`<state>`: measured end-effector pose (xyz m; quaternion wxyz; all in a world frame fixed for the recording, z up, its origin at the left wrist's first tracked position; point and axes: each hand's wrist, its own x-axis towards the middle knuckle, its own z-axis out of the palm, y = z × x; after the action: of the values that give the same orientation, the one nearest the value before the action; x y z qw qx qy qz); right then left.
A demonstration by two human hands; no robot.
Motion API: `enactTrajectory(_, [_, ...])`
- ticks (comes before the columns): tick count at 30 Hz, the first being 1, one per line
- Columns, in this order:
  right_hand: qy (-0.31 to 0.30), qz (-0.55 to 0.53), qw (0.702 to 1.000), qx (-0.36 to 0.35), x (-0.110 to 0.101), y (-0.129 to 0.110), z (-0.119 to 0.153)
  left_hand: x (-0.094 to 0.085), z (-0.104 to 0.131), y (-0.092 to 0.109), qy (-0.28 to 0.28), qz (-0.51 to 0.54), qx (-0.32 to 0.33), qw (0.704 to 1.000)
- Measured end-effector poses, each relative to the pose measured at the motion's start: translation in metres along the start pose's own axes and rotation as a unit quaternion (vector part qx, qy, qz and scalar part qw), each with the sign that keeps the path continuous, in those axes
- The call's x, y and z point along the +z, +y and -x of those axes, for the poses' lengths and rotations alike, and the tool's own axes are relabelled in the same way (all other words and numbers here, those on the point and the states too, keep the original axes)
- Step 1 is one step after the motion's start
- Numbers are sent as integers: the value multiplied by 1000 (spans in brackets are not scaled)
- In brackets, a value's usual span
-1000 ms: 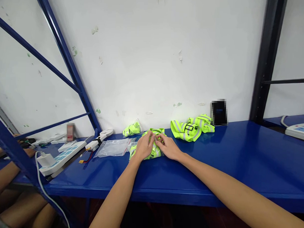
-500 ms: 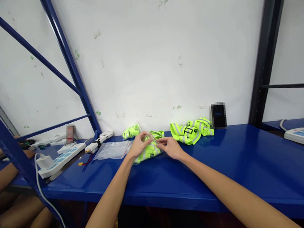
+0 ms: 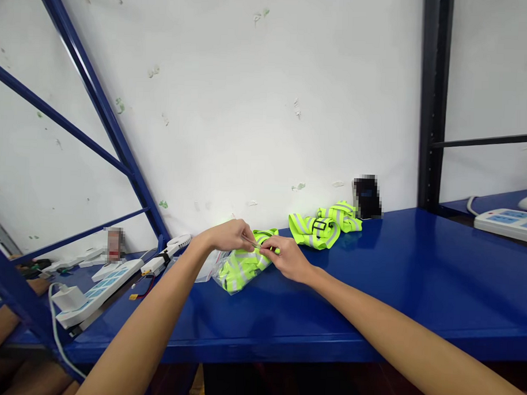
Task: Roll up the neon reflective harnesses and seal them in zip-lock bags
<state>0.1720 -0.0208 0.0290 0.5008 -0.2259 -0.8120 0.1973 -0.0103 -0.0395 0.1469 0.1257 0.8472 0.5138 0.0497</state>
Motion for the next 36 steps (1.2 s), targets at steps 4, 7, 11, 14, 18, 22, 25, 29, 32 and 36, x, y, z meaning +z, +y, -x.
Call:
enactTrajectory(4, [39, -37, 998, 36, -7, -3, -3, -10, 7, 8, 47, -7, 23, 999])
enactTrajectory(7, [28, -121, 988, 88, -13, 1, -7, -10, 14, 6, 99, 4, 36, 994])
enactTrajectory(11, [27, -212, 970, 117, -16, 6, -14, -1, 21, 3, 174, 9, 86, 981])
enactTrajectory(14, [58, -218, 966, 126, -17, 7, -19, 7, 25, 2, 214, 9, 120, 969])
enactTrajectory(18, [74, -172, 976, 111, -20, 3, -20, 13, 23, 5, 217, 14, 116, 969])
enactTrajectory(22, [55, -119, 989, 71, -26, -2, -17, 11, 19, 10, 195, -16, 97, 976])
enactTrajectory(25, [50, -95, 993, 58, -27, -5, -17, 10, 17, 12, 200, -40, 99, 974])
enactTrajectory(29, [40, -86, 993, 66, -25, -8, -20, 12, 16, 11, 218, -35, 105, 970])
enactTrajectory(32, [26, -112, 990, 84, -25, -6, -21, 13, 13, 8, 210, -18, 108, 971])
enactTrajectory(36, [17, -176, 977, 123, -27, 1, -20, 14, 11, 3, 202, 10, 100, 974])
